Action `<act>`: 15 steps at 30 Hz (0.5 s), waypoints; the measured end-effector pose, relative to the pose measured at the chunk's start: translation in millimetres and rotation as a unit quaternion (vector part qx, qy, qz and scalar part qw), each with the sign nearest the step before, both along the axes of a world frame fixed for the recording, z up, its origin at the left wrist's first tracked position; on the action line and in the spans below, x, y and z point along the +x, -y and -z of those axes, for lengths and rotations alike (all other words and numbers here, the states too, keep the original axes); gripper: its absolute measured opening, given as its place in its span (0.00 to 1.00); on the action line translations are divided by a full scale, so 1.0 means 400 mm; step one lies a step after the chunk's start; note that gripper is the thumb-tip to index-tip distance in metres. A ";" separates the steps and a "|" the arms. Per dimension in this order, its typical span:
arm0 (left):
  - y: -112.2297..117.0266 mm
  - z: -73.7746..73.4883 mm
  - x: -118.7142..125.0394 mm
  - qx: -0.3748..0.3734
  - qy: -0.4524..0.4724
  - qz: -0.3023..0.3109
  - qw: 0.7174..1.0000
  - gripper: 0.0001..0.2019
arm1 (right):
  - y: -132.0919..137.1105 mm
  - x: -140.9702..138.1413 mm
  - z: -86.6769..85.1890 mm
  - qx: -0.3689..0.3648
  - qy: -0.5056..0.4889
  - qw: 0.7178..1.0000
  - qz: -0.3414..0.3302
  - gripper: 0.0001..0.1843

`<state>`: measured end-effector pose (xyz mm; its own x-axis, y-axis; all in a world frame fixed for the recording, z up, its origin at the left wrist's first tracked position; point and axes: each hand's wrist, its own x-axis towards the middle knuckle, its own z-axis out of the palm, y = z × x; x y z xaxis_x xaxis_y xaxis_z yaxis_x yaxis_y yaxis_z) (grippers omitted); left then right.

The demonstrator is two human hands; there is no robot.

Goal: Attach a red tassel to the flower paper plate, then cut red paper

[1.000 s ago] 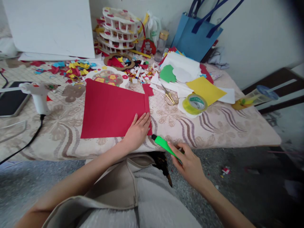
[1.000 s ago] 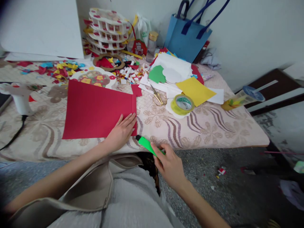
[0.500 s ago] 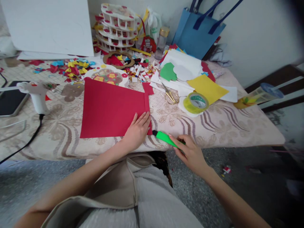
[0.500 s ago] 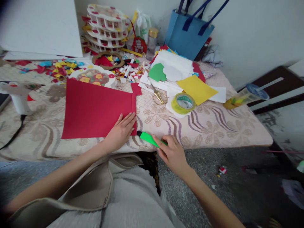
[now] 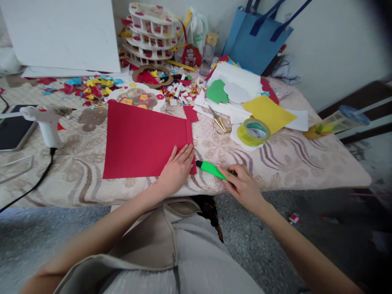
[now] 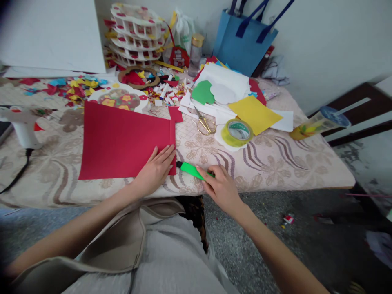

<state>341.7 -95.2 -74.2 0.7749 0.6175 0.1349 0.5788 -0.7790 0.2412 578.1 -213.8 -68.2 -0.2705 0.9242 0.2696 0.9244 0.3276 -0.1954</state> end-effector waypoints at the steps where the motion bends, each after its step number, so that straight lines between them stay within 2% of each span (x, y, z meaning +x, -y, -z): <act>1: 0.000 0.000 0.000 -0.001 0.001 -0.001 1.000 0.24 | -0.005 0.002 0.001 0.001 -0.001 1.000 -0.001 0.31; 15: -0.002 0.003 0.000 -0.003 0.001 0.000 1.000 0.24 | -0.077 0.019 0.001 -0.002 -0.007 1.000 -0.006 0.29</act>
